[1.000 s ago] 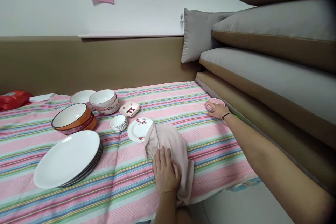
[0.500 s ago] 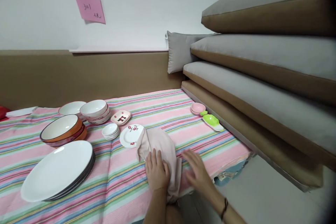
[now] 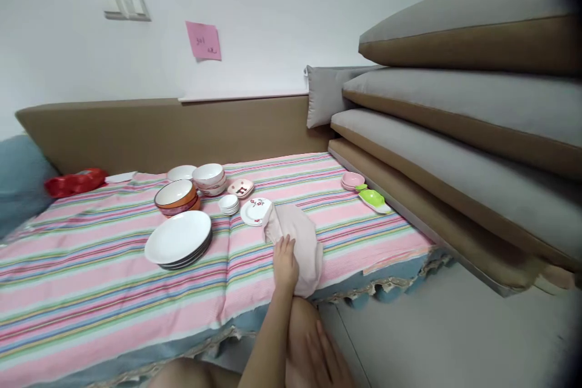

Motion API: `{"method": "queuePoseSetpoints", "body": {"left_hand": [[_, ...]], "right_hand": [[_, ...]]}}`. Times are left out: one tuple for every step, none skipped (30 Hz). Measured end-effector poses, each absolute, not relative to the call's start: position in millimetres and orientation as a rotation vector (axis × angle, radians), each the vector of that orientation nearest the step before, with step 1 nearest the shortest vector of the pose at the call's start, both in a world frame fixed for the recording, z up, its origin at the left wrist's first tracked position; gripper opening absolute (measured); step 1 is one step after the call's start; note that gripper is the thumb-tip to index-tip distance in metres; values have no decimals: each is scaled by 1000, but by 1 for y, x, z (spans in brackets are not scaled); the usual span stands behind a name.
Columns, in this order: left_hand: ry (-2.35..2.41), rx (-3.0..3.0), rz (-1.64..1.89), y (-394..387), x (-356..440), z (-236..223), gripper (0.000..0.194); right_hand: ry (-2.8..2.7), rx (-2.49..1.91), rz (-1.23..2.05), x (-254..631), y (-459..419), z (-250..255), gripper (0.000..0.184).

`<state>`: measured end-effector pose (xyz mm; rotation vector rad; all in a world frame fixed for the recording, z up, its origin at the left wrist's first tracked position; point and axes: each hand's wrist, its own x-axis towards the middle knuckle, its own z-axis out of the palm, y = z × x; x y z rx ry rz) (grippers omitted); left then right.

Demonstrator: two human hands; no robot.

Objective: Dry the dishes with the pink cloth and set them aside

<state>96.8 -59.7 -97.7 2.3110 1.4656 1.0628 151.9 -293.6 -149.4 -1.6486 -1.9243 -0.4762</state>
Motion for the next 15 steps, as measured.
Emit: {"method": "queuePoseSetpoints", "body": {"left_hand": [[1458, 2284, 1075, -64, 91, -99, 46], [1454, 2228, 1105, -70, 85, -100, 47], [1462, 2148, 1149, -75, 79, -101, 46], [1482, 2054, 1196, -80, 73, -100, 46], [1515, 1959, 1236, -84, 67, -99, 45], [1560, 1880, 1256, -87, 61, -96, 45], [1605, 1817, 1245, -88, 56, -93, 43], [1642, 1774, 1214, -87, 51, -88, 42], [1669, 1746, 1171, -84, 48, -82, 41], [1685, 1728, 1122, -79, 46, -76, 40], [1692, 1721, 1100, -72, 45, -70, 39], [1699, 1712, 1093, -64, 45, -64, 38], [1701, 1706, 1095, -56, 46, -58, 36], [1699, 1703, 1102, -47, 48, -53, 35], [1691, 1699, 1109, -40, 49, -48, 33]], "right_hand": [[-1962, -1608, -459, 153, -293, -140, 76], [-1976, -1586, -435, 154, -292, -131, 84], [-1974, -1597, -399, 154, -292, -124, 91], [-1968, -1617, -358, 154, -292, -119, 96], [-1952, -1651, -316, 152, -293, -116, 98], [-1935, -1686, -278, 150, -294, -114, 99], [-1920, -1711, -250, 147, -296, -113, 99], [-1908, -1732, -233, 144, -297, -112, 99], [-1898, -1746, -227, 142, -297, -113, 98], [-1892, -1752, -232, 139, -297, -113, 98], [-1895, -1747, -245, 136, -297, -113, 97], [-1908, -1726, -263, 134, -295, -113, 97], [-1920, -1700, -287, 132, -294, -114, 96], [-1929, -1671, -317, 131, -292, -115, 96], [-1928, -1641, -353, 130, -289, -117, 96]]}}
